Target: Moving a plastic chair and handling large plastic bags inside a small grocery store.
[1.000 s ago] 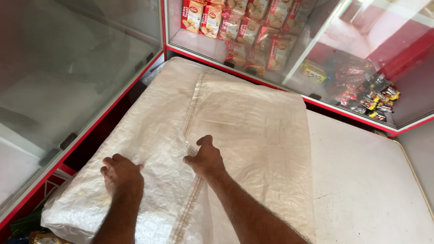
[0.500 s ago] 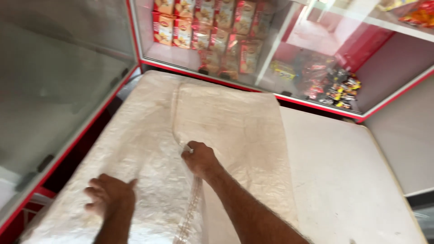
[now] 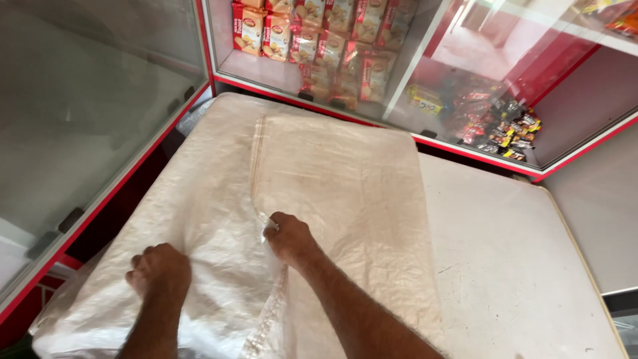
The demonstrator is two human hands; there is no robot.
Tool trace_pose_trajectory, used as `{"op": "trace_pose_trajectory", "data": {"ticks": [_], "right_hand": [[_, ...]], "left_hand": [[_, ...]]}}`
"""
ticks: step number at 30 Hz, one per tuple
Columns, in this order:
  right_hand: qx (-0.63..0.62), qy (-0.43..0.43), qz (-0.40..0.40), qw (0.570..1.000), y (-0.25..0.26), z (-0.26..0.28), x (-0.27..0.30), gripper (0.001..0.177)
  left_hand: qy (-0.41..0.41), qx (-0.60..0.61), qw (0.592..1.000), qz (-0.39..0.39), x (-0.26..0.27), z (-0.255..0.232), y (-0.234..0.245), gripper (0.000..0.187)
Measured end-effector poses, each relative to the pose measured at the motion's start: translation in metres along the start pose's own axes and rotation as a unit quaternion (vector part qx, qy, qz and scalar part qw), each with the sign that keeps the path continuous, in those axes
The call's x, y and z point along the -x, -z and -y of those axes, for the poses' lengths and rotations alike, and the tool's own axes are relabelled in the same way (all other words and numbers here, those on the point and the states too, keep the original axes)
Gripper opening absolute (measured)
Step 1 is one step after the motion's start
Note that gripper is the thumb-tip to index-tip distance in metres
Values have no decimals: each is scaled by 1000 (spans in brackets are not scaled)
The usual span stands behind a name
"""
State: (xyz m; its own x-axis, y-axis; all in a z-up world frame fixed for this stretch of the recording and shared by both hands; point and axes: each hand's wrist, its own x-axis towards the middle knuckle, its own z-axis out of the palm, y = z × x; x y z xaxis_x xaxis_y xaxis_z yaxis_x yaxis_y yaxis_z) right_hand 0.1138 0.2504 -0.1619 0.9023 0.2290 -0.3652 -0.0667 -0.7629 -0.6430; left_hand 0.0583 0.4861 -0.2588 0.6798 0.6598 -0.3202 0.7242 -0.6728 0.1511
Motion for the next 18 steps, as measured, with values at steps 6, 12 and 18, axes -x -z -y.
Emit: {"op": "trace_pose_trajectory", "data": {"ticks": [6,12,18], "right_hand": [[0,-8,-18,1000,2,-2,-8,29],[-98,-30,-28,994,30,18,7,38],[-221,-76,-72,970,110,50,72,68]], "left_hand": [[-69,287,955,3,12,-9,-4,32],[-156,723,622,258,39,-73,34,37],[-101,722,586,354,89,-157,76,37]]}}
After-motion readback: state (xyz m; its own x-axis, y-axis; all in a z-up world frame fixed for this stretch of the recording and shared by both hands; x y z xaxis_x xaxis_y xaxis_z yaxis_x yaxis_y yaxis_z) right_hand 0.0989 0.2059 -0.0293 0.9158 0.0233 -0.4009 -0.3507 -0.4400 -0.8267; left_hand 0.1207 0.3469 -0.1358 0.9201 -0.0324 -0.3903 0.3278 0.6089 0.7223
